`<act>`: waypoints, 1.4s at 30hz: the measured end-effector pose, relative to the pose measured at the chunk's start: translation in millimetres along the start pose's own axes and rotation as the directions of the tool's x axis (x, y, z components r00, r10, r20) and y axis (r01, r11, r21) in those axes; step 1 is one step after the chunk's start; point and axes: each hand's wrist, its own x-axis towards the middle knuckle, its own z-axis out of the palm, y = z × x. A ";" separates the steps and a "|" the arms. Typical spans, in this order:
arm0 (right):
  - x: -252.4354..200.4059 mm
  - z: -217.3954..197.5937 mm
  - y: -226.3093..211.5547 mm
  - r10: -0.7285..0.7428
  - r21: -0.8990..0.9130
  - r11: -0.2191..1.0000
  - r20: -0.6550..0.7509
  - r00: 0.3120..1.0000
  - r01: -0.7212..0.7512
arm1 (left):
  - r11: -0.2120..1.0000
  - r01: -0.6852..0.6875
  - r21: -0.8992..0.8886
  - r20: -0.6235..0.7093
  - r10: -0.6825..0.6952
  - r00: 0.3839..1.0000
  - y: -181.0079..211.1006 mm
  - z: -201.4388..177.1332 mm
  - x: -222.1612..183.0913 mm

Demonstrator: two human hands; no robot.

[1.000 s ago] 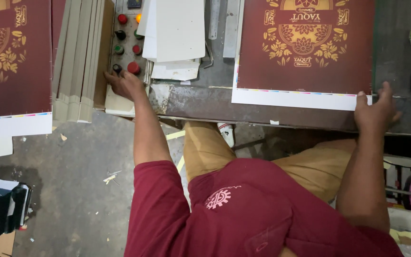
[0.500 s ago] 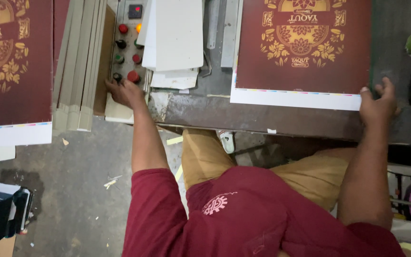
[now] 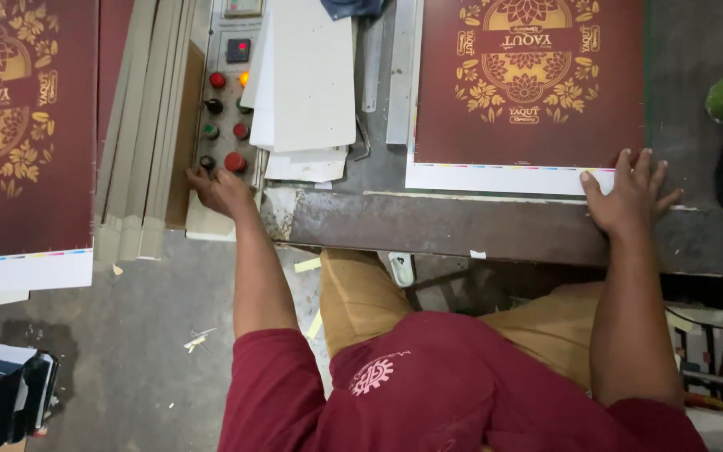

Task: Feeding printed sheets into a finishing machine for processing.

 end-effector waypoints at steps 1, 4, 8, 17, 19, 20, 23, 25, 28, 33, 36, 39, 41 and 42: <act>2.6 -0.8 -1.5 -0.001 0.002 1.000 -0.003 1.000 0.001 | 1.000 -0.001 -0.003 -0.002 0.001 1.000 7.4 -3.6 -1.8; 11.8 -1.0 -6.5 -0.002 0.006 1.000 -0.018 1.000 0.002 | 1.000 0.023 0.003 0.037 -0.023 0.999 20.5 -11.9 -5.2; 23.6 -3.1 -14.9 0.009 0.000 1.000 -0.005 1.000 -0.009 | 0.998 0.063 -0.028 0.037 -0.062 0.997 21.3 -10.8 -5.2; 47.6 -3.3 -25.1 0.019 0.025 1.000 0.004 1.000 -0.019 | 0.983 0.167 -0.081 0.119 -0.157 0.980 23.7 -17.4 -3.8; 49.8 -3.8 -26.7 0.007 0.033 0.999 -0.020 1.000 -0.006 | 0.978 0.155 -0.136 0.145 -0.135 0.980 5.1 -17.8 -3.4; 49.9 -6.1 -28.6 -0.001 0.055 0.998 -0.019 1.000 0.002 | 0.986 0.067 -0.155 0.172 -0.040 0.984 -5.1 -18.0 -4.0; 56.3 0.2 -19.1 -0.016 0.096 0.995 -0.046 0.999 0.020 | 0.997 -0.060 -0.057 0.279 0.074 0.957 15.8 -41.9 -17.8; 51.9 3.7 -4.6 -0.045 0.102 0.993 -0.063 0.997 0.051 | 0.993 -0.093 0.074 0.346 0.062 0.936 56.7 -66.8 -41.2; 48.5 19.7 -18.4 -0.154 0.147 0.973 -0.158 0.975 0.177 | 0.878 -0.468 0.100 0.205 0.442 0.873 129.5 -134.3 -45.3; 50.3 38.7 -10.2 -0.142 0.036 0.988 -0.159 0.977 0.149 | 0.541 -0.774 0.329 0.089 0.798 0.596 204.9 -215.2 -0.1; 49.7 25.5 -23.2 -0.149 0.072 0.985 -0.115 0.982 0.158 | 0.527 -0.715 0.459 0.121 0.760 0.638 199.2 -242.1 41.8; 66.6 38.5 -11.0 -0.232 0.134 0.958 -0.148 0.961 0.252 | 0.611 -0.520 0.598 0.236 0.485 0.842 181.3 -255.4 70.7; 48.9 28.3 -28.9 -0.158 0.186 0.966 -0.124 0.980 0.180 | 0.591 -0.444 0.673 0.288 0.344 0.894 178.1 -259.7 71.6; 38.6 23.1 -35.9 -0.060 0.233 0.969 -0.096 0.994 0.081 | 0.561 -0.392 0.729 0.342 0.196 0.919 176.5 -260.9 72.1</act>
